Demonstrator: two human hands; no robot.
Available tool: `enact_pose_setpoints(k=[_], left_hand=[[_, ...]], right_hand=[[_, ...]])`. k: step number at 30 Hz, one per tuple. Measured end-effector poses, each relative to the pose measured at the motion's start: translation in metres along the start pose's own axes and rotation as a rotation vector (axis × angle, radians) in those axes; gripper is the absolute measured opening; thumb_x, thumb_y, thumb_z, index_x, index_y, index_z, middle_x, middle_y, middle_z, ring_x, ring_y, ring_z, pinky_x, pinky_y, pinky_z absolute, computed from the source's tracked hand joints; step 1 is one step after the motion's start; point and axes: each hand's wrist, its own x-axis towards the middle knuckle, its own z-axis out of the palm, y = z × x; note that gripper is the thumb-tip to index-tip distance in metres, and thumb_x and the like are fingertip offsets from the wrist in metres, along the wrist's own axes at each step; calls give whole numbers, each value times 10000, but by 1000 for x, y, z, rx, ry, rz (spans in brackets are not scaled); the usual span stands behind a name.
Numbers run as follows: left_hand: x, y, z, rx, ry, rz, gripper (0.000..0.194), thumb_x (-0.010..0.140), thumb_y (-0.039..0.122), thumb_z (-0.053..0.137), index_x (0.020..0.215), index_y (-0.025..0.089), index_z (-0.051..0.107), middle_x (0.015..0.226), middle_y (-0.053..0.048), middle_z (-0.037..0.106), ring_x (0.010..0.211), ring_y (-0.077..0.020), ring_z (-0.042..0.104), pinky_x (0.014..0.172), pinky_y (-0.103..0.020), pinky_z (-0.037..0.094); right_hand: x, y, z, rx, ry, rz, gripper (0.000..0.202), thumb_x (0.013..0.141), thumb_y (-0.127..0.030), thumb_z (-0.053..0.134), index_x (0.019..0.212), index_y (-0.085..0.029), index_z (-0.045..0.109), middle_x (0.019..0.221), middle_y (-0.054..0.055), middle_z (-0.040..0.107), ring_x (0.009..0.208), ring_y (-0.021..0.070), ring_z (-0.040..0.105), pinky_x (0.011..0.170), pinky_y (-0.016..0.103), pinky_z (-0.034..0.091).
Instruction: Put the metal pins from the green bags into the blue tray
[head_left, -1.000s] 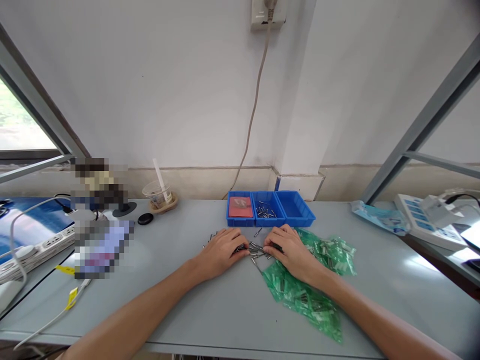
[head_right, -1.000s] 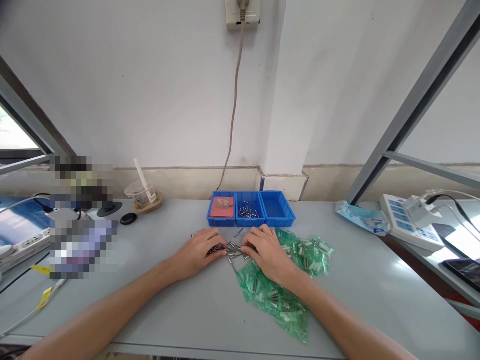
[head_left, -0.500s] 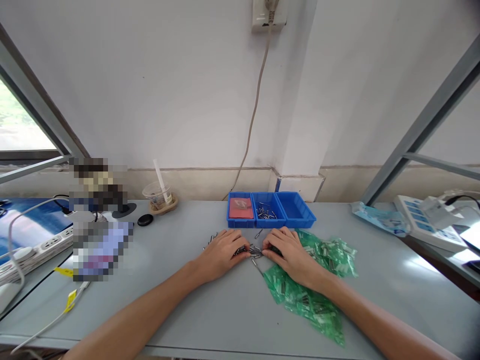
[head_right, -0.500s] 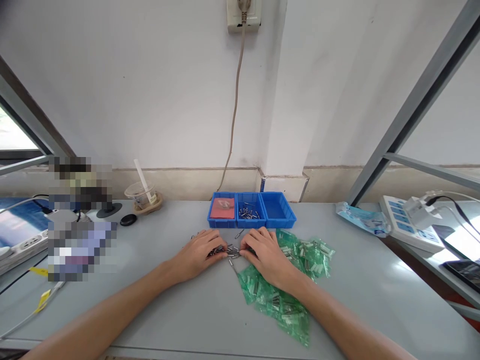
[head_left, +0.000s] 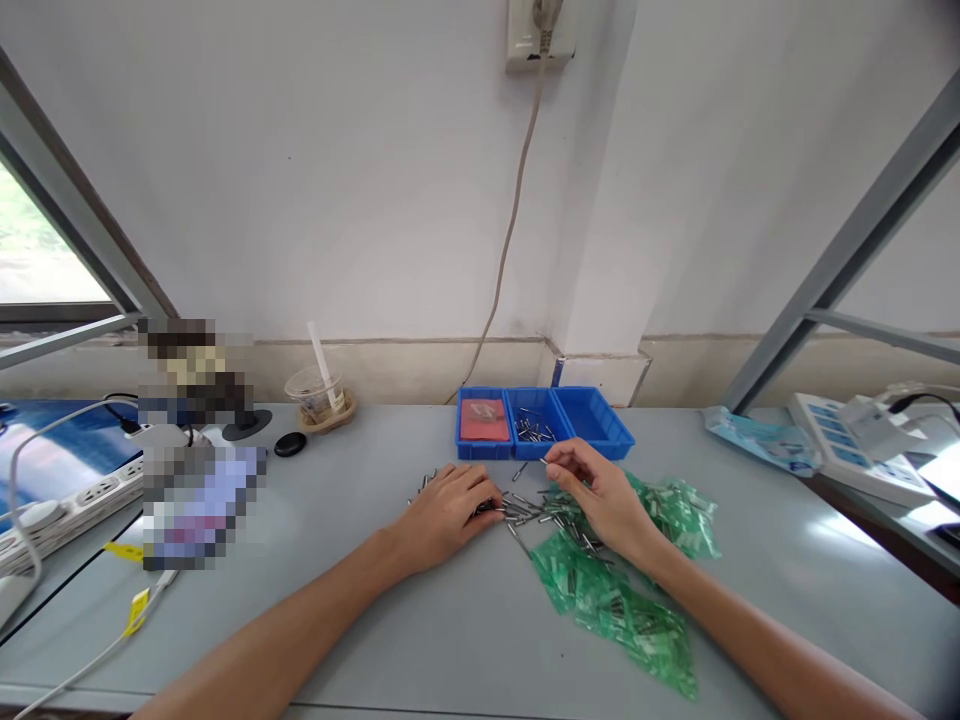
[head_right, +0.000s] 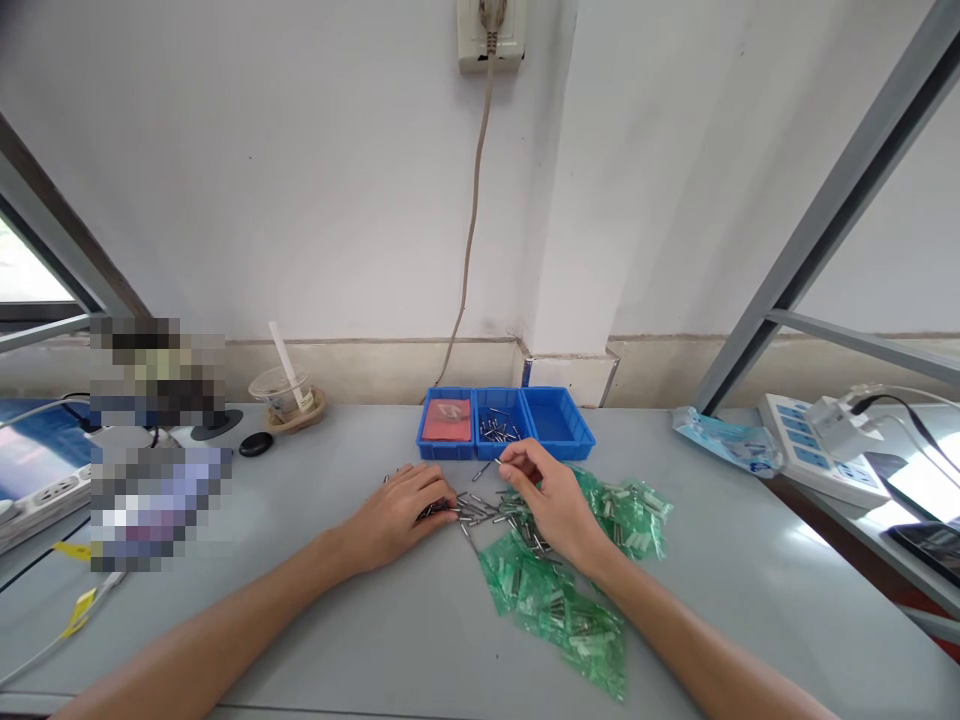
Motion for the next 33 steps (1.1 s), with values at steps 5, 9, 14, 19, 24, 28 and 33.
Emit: enact_pose_setpoints(k=[5,9,14,19,24,28,33], left_hand=[[-1,1,-2,11,-7,6,160,1096,365,537,1063,223,604,1058,-32,650,954,-209,594,864,-353,423],[-1,1,-2,11,5,-2,162,1089,375,549,1071,227,612,1062,-34,650,968,-212,598,867,-355,432],[-1,2,-2,3,-2,-9,183,1085,397,551,1081,227,620,1073,-42,647,977,-220,599,870,-362,441],[-1,3,0,-5,-28,-14,199,1062,410,594,1155,234,605,1131,-43,633,1027,-232,588,894,-368,447],[-1,3,1,16,-20,-31,264,1053,448,599,1218,242,596,1196,-57,619,1062,-249,583,900,-382,447],[-1,3,1,40,-22,-60,293,1045,469,607,1227,239,595,1190,-57,624,1058,-255,582,903,-394,443],[0,3,0,31,-35,-55,253,1054,456,597,1165,229,605,1113,-47,652,1029,-248,590,883,-380,433]], right_hand=[[1,5,-1,15,5,55,320,1025,-528,540,1191,-298,688,956,46,715,796,237,631,718,372,519],[2,6,-2,67,3,42,329,1037,-504,535,1255,-306,681,1117,60,735,924,252,694,877,427,556],[2,7,-3,100,14,68,320,980,-519,645,1208,-296,677,983,47,733,905,260,697,828,411,556],[3,9,-3,90,64,80,278,931,-524,714,1032,-269,674,916,37,702,844,241,645,755,371,519],[2,5,-4,133,43,90,295,986,-548,633,976,-254,647,822,19,642,735,206,592,668,333,481],[2,4,-4,173,0,106,363,1038,-578,520,973,-239,635,831,23,623,685,185,568,639,326,471],[2,4,-3,212,-6,109,354,1046,-573,504,1057,-242,628,882,32,618,719,186,574,619,316,477]])
